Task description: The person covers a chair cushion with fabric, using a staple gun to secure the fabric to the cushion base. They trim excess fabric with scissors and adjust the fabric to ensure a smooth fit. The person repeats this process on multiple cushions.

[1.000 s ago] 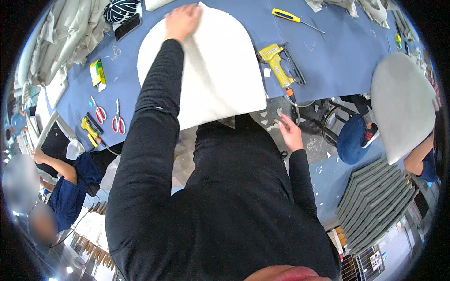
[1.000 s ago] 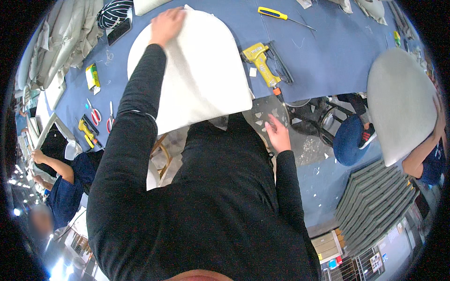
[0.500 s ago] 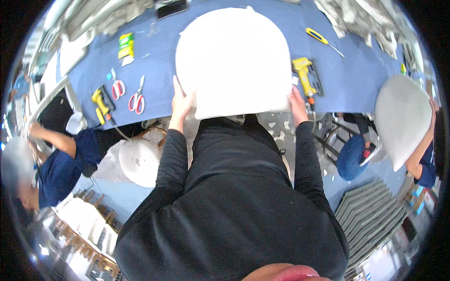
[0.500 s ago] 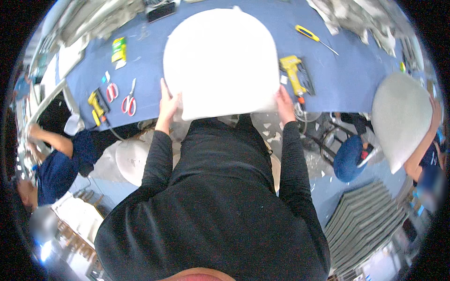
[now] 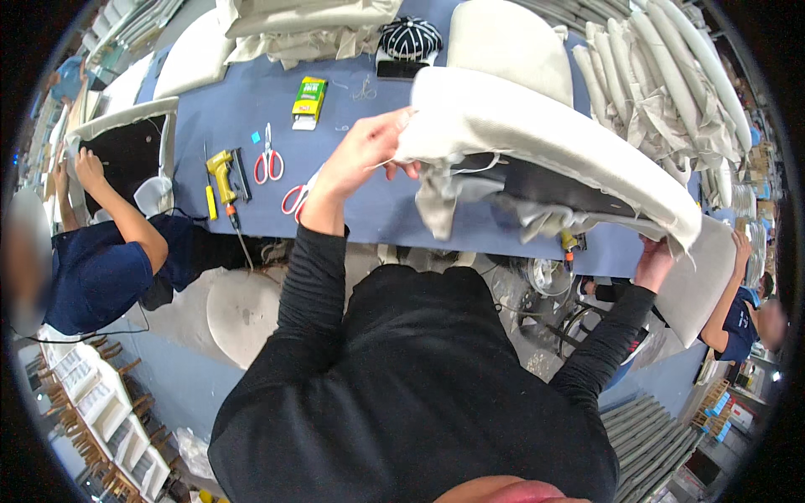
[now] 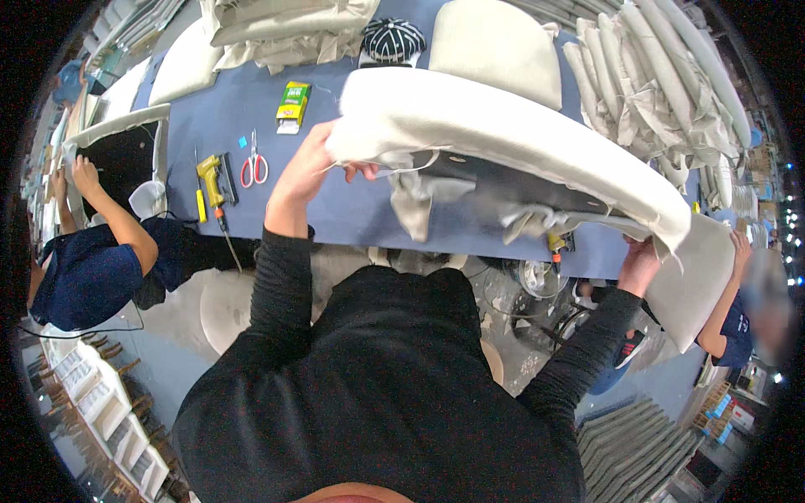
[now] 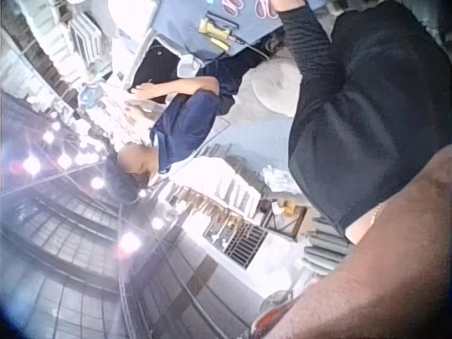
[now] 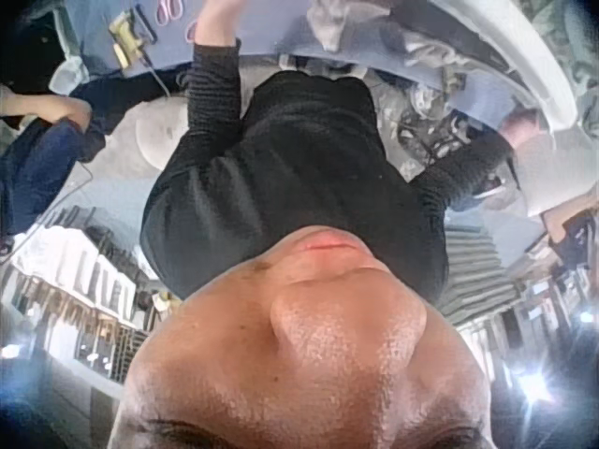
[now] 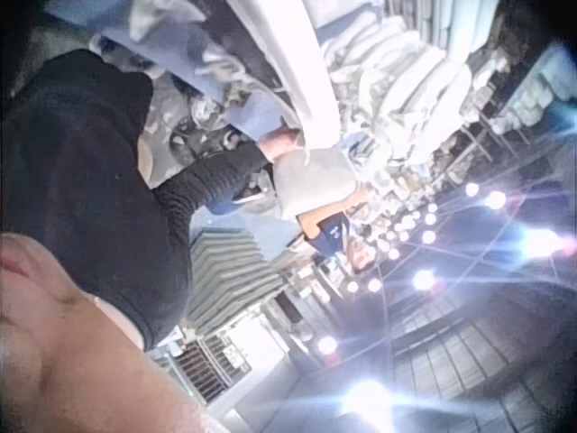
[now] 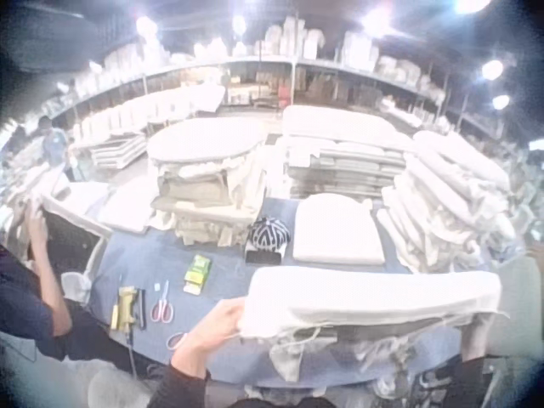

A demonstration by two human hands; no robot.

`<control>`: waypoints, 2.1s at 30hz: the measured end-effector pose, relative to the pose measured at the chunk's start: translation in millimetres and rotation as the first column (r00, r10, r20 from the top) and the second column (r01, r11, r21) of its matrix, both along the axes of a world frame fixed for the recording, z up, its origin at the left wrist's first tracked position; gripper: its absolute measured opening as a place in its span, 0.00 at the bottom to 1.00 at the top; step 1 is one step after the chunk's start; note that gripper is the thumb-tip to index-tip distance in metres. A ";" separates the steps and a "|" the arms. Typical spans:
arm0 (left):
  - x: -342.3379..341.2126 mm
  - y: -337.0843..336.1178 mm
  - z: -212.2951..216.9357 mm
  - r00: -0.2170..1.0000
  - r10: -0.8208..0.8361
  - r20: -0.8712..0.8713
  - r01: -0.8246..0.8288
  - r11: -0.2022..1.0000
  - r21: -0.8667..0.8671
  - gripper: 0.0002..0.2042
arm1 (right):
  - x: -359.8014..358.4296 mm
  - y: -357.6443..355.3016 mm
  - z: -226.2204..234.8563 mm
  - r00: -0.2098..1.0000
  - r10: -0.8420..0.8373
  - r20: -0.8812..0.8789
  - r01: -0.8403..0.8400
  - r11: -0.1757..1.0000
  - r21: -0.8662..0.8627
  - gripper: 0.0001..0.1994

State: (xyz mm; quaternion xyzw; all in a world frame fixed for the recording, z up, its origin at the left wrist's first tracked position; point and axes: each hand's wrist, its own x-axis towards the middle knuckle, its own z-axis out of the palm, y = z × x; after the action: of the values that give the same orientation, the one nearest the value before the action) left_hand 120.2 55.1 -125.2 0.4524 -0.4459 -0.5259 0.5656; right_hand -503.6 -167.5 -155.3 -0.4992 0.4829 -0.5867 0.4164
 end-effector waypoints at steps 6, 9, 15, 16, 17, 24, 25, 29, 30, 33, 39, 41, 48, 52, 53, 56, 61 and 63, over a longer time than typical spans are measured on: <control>-32.8 -12.0 4.2 0.659 0.292 0.694 -0.129 0.952 -0.278 0.36 | 45.6 3.5 -131.4 0.964 0.131 0.233 -0.218 0.890 0.400 0.28; -78.1 -19.3 20.2 0.834 0.249 0.493 -0.133 0.957 -0.259 0.40 | 93.3 27.1 -126.4 0.982 -0.024 0.190 -0.056 0.912 0.407 0.27; -123.8 -22.2 75.5 0.769 0.347 0.536 -0.144 0.912 -0.385 0.42 | 103.0 19.9 -102.0 0.929 0.121 0.350 -0.230 0.929 0.290 0.31; -131.0 -23.3 91.5 0.763 0.381 0.522 -0.148 0.889 -0.432 0.41 | 101.1 18.5 -105.9 0.923 0.114 0.368 -0.218 0.942 0.255 0.31; -135.9 -26.6 102.3 0.735 0.438 0.518 -0.178 0.861 -0.476 0.40 | 112.8 18.7 -101.6 0.930 0.138 0.341 -0.235 0.937 0.260 0.30; -179.1 -69.8 94.5 0.447 0.522 0.726 -0.339 0.851 -0.402 0.36 | 229.5 87.8 19.1 0.949 0.299 -0.104 -0.316 0.913 -0.258 0.20; -185.7 -73.5 94.1 0.442 0.512 0.737 -0.348 0.855 -0.385 0.36 | 236.9 86.6 29.2 0.960 0.254 -0.120 -0.281 0.884 -0.374 0.18; -199.0 -80.2 95.2 0.427 0.481 0.766 -0.369 0.866 -0.339 0.37 | 266.7 74.3 64.9 0.957 0.288 0.018 -0.267 0.909 -0.321 0.25; -198.9 -79.8 94.8 0.452 0.470 0.758 -0.351 0.875 -0.334 0.37 | 267.1 74.5 62.5 0.955 0.289 0.072 -0.254 0.917 -0.306 0.26; -178.5 -70.9 85.2 0.522 0.468 0.713 -0.264 0.884 -0.386 0.38 | 284.8 78.9 61.1 0.961 0.268 0.063 -0.221 0.888 -0.403 0.28; -37.0 -49.5 -55.1 0.656 0.376 0.655 -0.449 0.891 -0.062 0.17 | 258.9 75.3 77.7 0.986 0.014 0.165 0.048 0.929 -0.366 0.23; 40.8 2.5 -157.6 0.214 0.338 0.916 -0.700 0.708 -0.098 0.19 | 248.9 71.0 80.2 0.981 0.079 0.178 -0.010 0.932 -0.364 0.21; 117.3 134.1 -287.2 0.217 0.112 0.970 -0.763 0.639 0.097 0.19 | 256.0 39.0 74.1 0.984 0.072 -0.162 -0.146 0.846 -0.512 0.33; 151.8 150.3 -281.8 0.434 -0.313 0.845 -0.720 0.443 0.534 0.17 | 277.1 58.1 101.7 0.952 0.252 -0.176 -0.307 0.806 -0.507 0.22; 155.4 144.2 -272.1 0.658 -0.159 0.736 -0.623 0.435 0.650 0.17 | 282.0 59.3 100.8 0.935 0.273 -0.226 -0.353 0.776 -0.523 0.19; 111.4 107.4 -187.4 0.962 0.226 0.151 -0.267 0.683 0.680 0.15 | 278.7 76.8 106.7 0.897 0.252 -0.364 -0.425 0.722 -0.547 0.11; -55.7 58.0 -27.4 0.944 0.325 0.052 -0.330 0.931 0.159 0.12 | 292.7 97.8 116.9 0.851 0.133 -0.507 -0.443 0.701 -0.560 0.16; -108.2 57.4 20.5 0.916 0.390 0.093 -0.380 0.919 -0.108 0.08 | 296.5 89.6 119.0 0.806 0.205 -0.555 -0.532 0.660 -0.530 0.17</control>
State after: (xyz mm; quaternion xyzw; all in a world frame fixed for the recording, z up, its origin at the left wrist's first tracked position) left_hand 12.0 112.6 -104.7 0.5349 -0.4020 -0.3577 0.6514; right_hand -207.1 -77.9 -36.4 -0.8241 0.2086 -0.4867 0.2012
